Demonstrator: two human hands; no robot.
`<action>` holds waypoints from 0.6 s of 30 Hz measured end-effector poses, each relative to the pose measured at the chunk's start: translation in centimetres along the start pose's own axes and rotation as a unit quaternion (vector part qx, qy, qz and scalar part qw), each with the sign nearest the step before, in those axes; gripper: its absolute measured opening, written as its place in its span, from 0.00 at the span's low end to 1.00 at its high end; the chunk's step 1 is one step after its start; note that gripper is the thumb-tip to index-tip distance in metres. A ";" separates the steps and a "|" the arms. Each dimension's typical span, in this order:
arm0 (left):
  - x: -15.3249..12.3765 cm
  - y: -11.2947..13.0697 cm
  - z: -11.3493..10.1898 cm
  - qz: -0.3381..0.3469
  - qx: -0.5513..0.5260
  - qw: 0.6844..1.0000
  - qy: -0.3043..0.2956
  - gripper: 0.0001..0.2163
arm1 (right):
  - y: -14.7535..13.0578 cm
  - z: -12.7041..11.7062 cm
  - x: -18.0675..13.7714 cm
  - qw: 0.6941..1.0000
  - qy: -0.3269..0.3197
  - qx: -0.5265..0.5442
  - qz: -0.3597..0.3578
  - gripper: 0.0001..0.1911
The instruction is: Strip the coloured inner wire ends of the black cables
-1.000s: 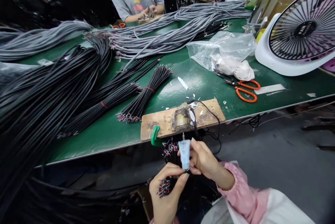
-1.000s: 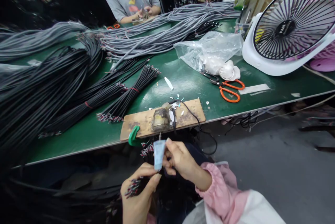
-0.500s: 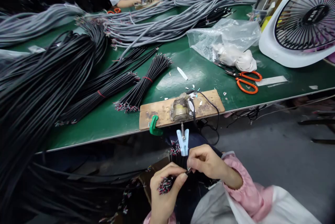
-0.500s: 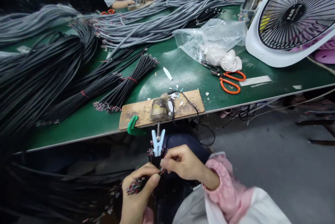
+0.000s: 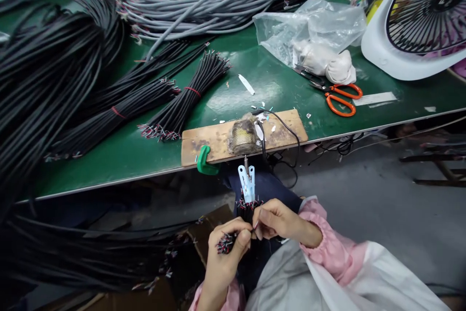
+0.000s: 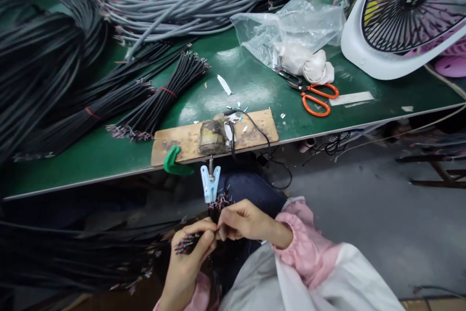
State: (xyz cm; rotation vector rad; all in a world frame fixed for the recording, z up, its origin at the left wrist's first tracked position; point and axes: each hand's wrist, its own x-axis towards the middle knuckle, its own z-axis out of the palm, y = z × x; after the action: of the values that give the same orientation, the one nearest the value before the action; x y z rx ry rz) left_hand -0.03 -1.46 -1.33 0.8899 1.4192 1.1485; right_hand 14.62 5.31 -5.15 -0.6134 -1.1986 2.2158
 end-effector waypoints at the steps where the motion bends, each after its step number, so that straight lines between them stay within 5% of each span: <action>1: -0.1 -0.2 0.0 -0.018 -0.013 1.000 0.004 0.16 | 0.1 0.2 -0.1 0.999 0.015 -0.031 -0.039 0.34; 6: -0.5 -1.2 -0.1 -0.057 -0.058 0.997 -0.009 0.17 | 0.1 1.4 -0.5 0.933 0.131 -0.242 -0.233 0.26; 10: -0.6 -1.6 0.3 -0.062 -0.091 0.994 0.028 0.16 | 0.2 2.4 -0.4 0.872 0.199 -0.331 -0.301 0.22; 13: -0.7 -1.7 0.6 -0.050 -0.106 0.991 0.056 0.15 | 0.7 2.8 -0.5 0.877 0.209 -0.318 -0.293 0.17; 18: -0.8 -1.9 0.5 -0.030 -0.111 0.991 0.063 0.15 | 1.1 2.8 -0.7 0.929 0.186 -0.209 -0.245 0.10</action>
State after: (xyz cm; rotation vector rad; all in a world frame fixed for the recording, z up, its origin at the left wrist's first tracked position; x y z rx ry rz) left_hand 0.76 -2.63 -2.98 0.6236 1.3776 1.3070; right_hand 13.11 2.68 -4.55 -0.7583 -1.4350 1.3674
